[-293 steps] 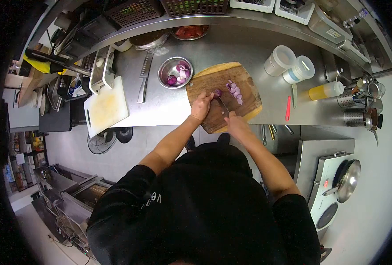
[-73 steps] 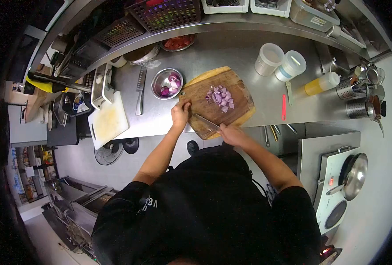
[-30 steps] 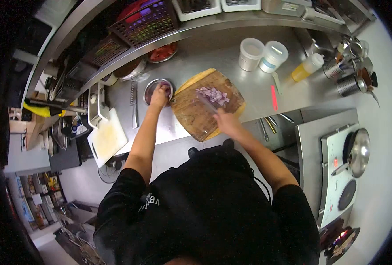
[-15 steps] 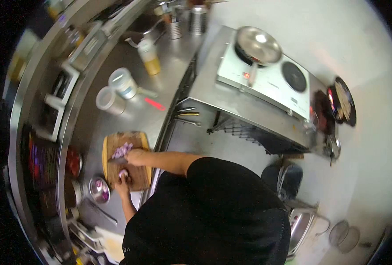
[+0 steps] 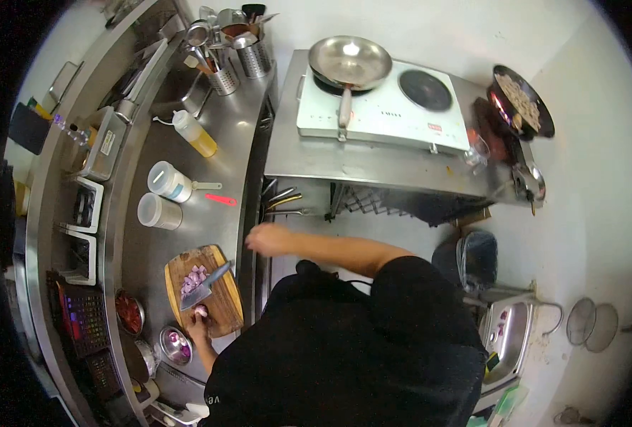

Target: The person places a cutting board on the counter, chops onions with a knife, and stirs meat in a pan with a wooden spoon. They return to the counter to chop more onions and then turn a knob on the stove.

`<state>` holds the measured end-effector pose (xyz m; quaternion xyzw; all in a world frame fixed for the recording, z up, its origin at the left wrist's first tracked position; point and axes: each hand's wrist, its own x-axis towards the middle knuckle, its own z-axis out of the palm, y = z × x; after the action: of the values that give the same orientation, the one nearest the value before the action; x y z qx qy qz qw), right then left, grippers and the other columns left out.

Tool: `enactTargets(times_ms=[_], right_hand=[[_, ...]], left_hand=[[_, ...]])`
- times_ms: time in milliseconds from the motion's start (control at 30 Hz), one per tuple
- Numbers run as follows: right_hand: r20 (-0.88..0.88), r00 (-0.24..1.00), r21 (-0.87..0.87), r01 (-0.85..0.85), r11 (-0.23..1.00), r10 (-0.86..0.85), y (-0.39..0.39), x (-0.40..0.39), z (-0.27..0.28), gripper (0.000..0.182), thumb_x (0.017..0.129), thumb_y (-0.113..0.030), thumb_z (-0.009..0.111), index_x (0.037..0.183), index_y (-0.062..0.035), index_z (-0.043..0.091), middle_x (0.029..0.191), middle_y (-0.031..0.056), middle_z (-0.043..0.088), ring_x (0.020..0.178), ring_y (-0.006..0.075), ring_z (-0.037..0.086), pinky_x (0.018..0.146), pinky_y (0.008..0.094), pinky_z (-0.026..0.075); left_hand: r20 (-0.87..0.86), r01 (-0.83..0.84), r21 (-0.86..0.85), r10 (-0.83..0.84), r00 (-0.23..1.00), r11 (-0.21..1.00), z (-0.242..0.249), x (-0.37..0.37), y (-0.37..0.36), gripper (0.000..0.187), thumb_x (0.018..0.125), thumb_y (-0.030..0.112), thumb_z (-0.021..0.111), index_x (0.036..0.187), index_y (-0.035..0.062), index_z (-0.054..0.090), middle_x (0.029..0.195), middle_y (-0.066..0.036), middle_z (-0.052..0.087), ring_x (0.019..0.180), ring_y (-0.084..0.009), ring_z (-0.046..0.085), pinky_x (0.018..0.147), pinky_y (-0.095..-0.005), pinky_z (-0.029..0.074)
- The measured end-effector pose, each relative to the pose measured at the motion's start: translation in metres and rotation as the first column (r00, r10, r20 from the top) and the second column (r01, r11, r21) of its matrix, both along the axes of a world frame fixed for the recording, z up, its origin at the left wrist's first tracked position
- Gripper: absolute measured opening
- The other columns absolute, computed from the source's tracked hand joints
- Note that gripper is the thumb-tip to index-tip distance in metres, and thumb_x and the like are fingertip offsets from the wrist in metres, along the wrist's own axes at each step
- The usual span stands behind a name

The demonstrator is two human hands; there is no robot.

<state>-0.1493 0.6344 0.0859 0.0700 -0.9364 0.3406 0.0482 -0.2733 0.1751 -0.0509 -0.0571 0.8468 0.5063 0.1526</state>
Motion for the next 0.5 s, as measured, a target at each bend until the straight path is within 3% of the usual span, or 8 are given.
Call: enactTargets(times_ms=[67,133,200,267,300,367,433,500], right_hand=[[0.008,0.964,0.028,0.264,0.964,-0.264,0.038,0.060,0.008,0.025,0.090,-0.024,0.052,0.098,-0.0039,0.064,0.096,0.0158,0.063,0.092,0.0348,0.061,0.082,0.0444,0.049],[-0.031,0.857,0.032,0.514,0.857,-0.514,0.058,0.128,0.014,0.024,0.090,-0.024,0.053,0.097,-0.0038,0.064,0.095,0.0168,0.063,0.089,0.0353,0.061,0.079,0.0435,0.049],[-0.068,0.728,0.020,0.685,0.728,-0.682,0.067,0.191,0.024,0.021,0.089,-0.021,0.054,0.096,-0.0039,0.064,0.092,0.0173,0.062,0.086,0.0362,0.061,0.076,0.0430,0.049],[-0.107,0.661,0.026,0.749,0.662,-0.743,0.069,0.245,0.036,0.019,0.089,-0.020,0.055,0.095,-0.0039,0.064,0.091,0.0173,0.062,0.084,0.0368,0.061,0.075,0.0431,0.049],[-0.092,0.641,0.095,0.768,0.634,-0.762,0.069,0.269,0.040,0.018,0.088,-0.019,0.056,0.094,-0.0042,0.064,0.089,0.0164,0.062,0.083,0.0358,0.060,0.074,0.0427,0.049],[-0.080,0.588,0.153,0.805,0.573,-0.805,0.067,0.308,0.049,0.016,0.087,-0.018,0.058,0.094,-0.0045,0.065,0.087,0.0156,0.061,0.082,0.0348,0.060,0.073,0.0423,0.049],[-0.339,0.586,0.303,0.809,0.505,-0.736,0.083,0.336,0.072,0.014,0.084,-0.015,0.059,0.092,-0.0049,0.065,0.082,0.0136,0.060,0.080,0.0320,0.059,0.071,0.0406,0.049],[-0.447,0.478,0.224,0.878,0.423,-0.756,0.107,0.362,0.100,0.012,0.080,-0.011,0.062,0.090,-0.0044,0.065,0.082,0.0125,0.060,0.079,0.0309,0.057,0.071,0.0405,0.048]], left_hand=[[0.011,0.015,0.024,-0.015,1.000,1.000,0.014,0.002,0.008,0.031,0.092,0.022,0.055,0.114,-0.0004,0.059,0.103,-0.014,0.064,0.093,-0.0232,0.060,0.082,-0.0338,0.048],[-0.295,0.054,-0.309,-0.149,0.944,0.950,0.010,-0.003,0.013,0.041,0.091,0.033,0.055,0.112,-0.0019,0.061,0.104,-0.020,0.064,0.095,-0.0303,0.061,0.085,-0.0379,0.047],[-0.077,0.083,-0.442,-0.131,0.988,0.893,0.056,0.013,0.038,0.057,0.090,0.047,0.052,0.116,-0.0032,0.058,0.111,-0.025,0.060,0.100,-0.0386,0.057,0.089,-0.0420,0.044],[-0.423,-0.356,-0.601,0.093,0.901,0.716,0.066,0.041,0.071,0.061,0.089,0.045,0.054,0.126,-0.0036,0.049,0.121,-0.027,0.051,0.106,-0.0431,0.052,0.090,-0.0484,0.043],[-0.414,-0.335,-0.596,0.079,0.907,0.729,0.056,0.044,0.076,0.061,0.089,0.045,0.054,0.126,-0.0036,0.049,0.121,-0.027,0.051,0.106,-0.0431,0.052,0.090,-0.0484,0.043],[-0.745,-0.485,-0.382,0.048,0.666,0.786,0.043,0.036,0.085,0.065,0.089,0.042,0.058,0.132,-0.0025,0.040,0.127,-0.028,0.042,0.112,-0.0450,0.046,0.093,-0.0535,0.039],[-0.812,-0.421,-0.309,-0.006,0.584,0.853,0.084,0.056,0.125,0.062,0.088,0.039,0.059,0.132,-0.0020,0.041,0.127,-0.028,0.041,0.115,-0.0442,0.044,0.096,-0.0532,0.037],[-0.863,-0.358,-0.257,-0.046,0.504,0.897,0.126,0.074,0.166,0.059,0.088,0.034,0.060,0.132,0.0000,0.042,0.131,-0.026,0.039,0.121,-0.0421,0.039,0.101,-0.0514,0.033]])
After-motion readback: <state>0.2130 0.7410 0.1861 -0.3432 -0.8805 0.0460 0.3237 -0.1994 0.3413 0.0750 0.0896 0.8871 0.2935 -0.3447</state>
